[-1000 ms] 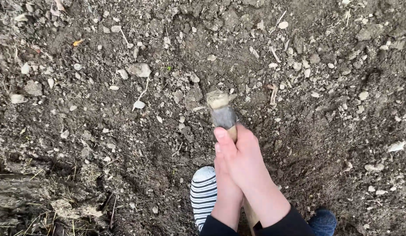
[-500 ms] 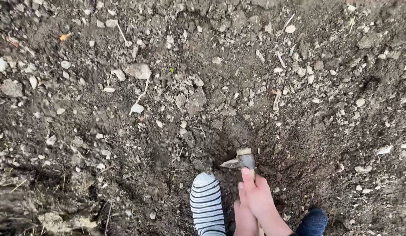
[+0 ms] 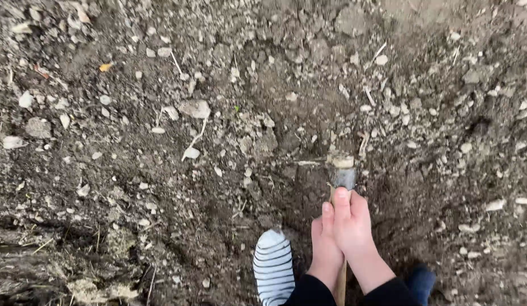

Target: The person uses a hand pick to repeatedly dig and break up the dark, rocky soil on the ground.

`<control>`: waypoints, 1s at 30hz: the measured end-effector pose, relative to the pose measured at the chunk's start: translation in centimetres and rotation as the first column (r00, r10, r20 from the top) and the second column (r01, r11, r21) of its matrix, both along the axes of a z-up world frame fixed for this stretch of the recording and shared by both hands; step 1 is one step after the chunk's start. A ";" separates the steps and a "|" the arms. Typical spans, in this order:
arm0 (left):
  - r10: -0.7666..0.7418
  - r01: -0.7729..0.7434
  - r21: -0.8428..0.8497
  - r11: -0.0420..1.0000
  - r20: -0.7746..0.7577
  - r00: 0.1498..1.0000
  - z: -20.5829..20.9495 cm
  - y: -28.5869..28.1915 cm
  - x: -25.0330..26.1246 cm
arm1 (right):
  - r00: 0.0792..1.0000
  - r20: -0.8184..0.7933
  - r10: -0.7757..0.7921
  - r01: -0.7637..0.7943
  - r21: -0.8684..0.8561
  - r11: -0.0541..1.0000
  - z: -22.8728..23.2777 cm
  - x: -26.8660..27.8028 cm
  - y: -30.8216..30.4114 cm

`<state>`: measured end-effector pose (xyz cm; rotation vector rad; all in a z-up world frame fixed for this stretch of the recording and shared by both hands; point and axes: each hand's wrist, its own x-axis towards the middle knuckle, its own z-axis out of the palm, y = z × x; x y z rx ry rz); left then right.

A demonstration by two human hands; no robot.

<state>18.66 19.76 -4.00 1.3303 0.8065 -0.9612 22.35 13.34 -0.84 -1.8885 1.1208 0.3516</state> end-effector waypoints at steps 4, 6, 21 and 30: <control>-0.067 0.117 0.114 0.986 -0.373 0.925 -1.0 2.1 -7.9 | 0.944 -0.274 -0.185 0.210 0.064 0.976 -2.2 -9.2 2.4; -0.051 0.145 0.155 0.977 -0.490 0.870 0.3 3.5 -11.5 | 0.916 -0.301 -0.266 0.295 0.055 0.954 -1.9 -14.0 3.5; -0.063 0.064 -0.058 0.996 0.013 0.998 3.3 -11.9 5.6 | 0.912 0.346 -0.221 0.229 0.020 0.973 -0.1 1.3 -11.8; -0.106 0.346 0.344 0.873 -0.557 0.824 3.1 -5.9 -3.9 | 0.904 -0.261 -0.339 0.403 0.251 0.880 -5.0 -11.1 -3.9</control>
